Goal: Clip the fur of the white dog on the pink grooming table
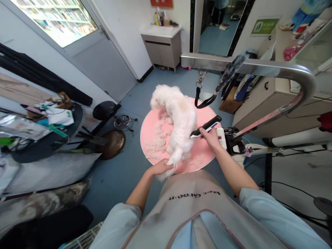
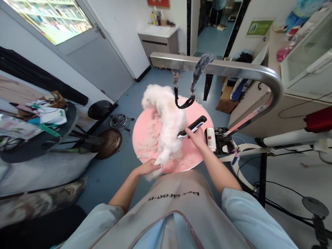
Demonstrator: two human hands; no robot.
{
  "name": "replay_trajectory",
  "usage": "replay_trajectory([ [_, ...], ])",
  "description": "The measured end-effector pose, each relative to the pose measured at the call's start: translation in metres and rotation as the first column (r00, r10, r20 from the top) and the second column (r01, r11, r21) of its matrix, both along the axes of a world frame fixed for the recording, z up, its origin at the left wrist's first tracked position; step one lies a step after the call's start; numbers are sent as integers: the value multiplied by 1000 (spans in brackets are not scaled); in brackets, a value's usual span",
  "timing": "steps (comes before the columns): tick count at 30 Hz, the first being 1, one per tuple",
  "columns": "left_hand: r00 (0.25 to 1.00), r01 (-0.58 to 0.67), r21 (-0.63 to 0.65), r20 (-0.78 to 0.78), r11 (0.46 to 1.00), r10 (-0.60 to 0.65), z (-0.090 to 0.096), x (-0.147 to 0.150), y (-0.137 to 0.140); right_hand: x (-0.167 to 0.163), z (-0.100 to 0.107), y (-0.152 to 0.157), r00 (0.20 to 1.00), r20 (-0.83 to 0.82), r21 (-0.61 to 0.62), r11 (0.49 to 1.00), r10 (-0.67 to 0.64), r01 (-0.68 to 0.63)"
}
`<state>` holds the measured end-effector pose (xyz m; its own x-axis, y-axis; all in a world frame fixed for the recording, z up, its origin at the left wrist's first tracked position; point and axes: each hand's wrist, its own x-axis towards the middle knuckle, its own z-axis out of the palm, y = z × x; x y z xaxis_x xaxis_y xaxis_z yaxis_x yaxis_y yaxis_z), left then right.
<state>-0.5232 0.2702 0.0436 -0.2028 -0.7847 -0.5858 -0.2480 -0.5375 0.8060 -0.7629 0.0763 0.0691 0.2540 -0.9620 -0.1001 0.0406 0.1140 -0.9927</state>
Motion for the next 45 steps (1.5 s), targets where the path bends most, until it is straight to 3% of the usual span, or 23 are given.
replay_trajectory([
  [3, 1000, -22, 4, -1, 1000, 22, 2, -2, 1, -8, -4, 8, 999, 18, -43, 998, 42, -41],
  [6, 999, -34, 3, 11, 999, 34, 4, -5, 1, -3, 0, -26, 980, 94, -9, 985, -174, 175],
  [8, 999, -36, -2, 23, 999, 36, 4, -8, 2, 4, 2, -43, 975, 107, 26, 981, -195, 194],
  [10, 999, -33, -9, 22, 999, 33, 4, -10, 3, 7, 1, -37, 992, 73, 21, 994, -106, 105],
  [15, 999, -43, -37, -23, 998, 42, -4, -13, 10, -8, -5, 13, 985, -6, -19, 985, 174, -174],
  [17, 998, -48, -53, -43, 997, 45, -9, -15, 11, -10, 4, 0, 993, 33, -31, 993, 113, -112],
  [19, 998, -42, -56, -41, 998, 39, -13, -17, 11, -4, 21, -33, 991, 118, -34, 997, -60, 65],
  [20, 999, -36, -52, -33, 998, 34, -15, -18, 11, 2, 30, -50, 989, 140, -24, 998, -50, 54],
  [23, 1000, 6, -60, -21, 998, -7, -21, -21, 10, 19, 48, -71, 996, 65, -25, 998, 61, -59],
  [28, 999, 32, -120, -39, 992, -37, -30, -24, 12, 27, 59, -40, 939, -138, -121, 936, 314, -331],
  [30, 997, 49, -143, -58, 988, -57, -33, -26, 13, 34, 69, -54, 949, -183, -192, 937, 256, -290],
  [32, 995, 58, -164, -76, 985, -71, -37, -27, 13, 47, 80, -85, 981, -194, -270, 960, 20, -73],
  [35, 995, 43, -165, -79, 985, -57, -41, -29, 13, 66, 88, -112, 951, -308, -210, 977, -33, -34],
  [38, 995, 55, -161, -79, 985, -68, -42, -30, 14, 67, 83, -79, 910, -388, -201, 950, 146, -239],
  [41, 992, 41, -196, -108, 980, -63, -42, -31, 14, 58, 78, -31, 837, -440, -244, 854, 324, -459],
  [43, 990, 20, -220, -135, 975, -51, -40, -32, 15, 57, 81, -28, 830, -469, -280, 840, 302, -465],
  [45, 987, 12, -225, -152, 974, -48, -40, -33, 15, 64, 87, -48, 865, -485, -361, 871, 130, -333],
])
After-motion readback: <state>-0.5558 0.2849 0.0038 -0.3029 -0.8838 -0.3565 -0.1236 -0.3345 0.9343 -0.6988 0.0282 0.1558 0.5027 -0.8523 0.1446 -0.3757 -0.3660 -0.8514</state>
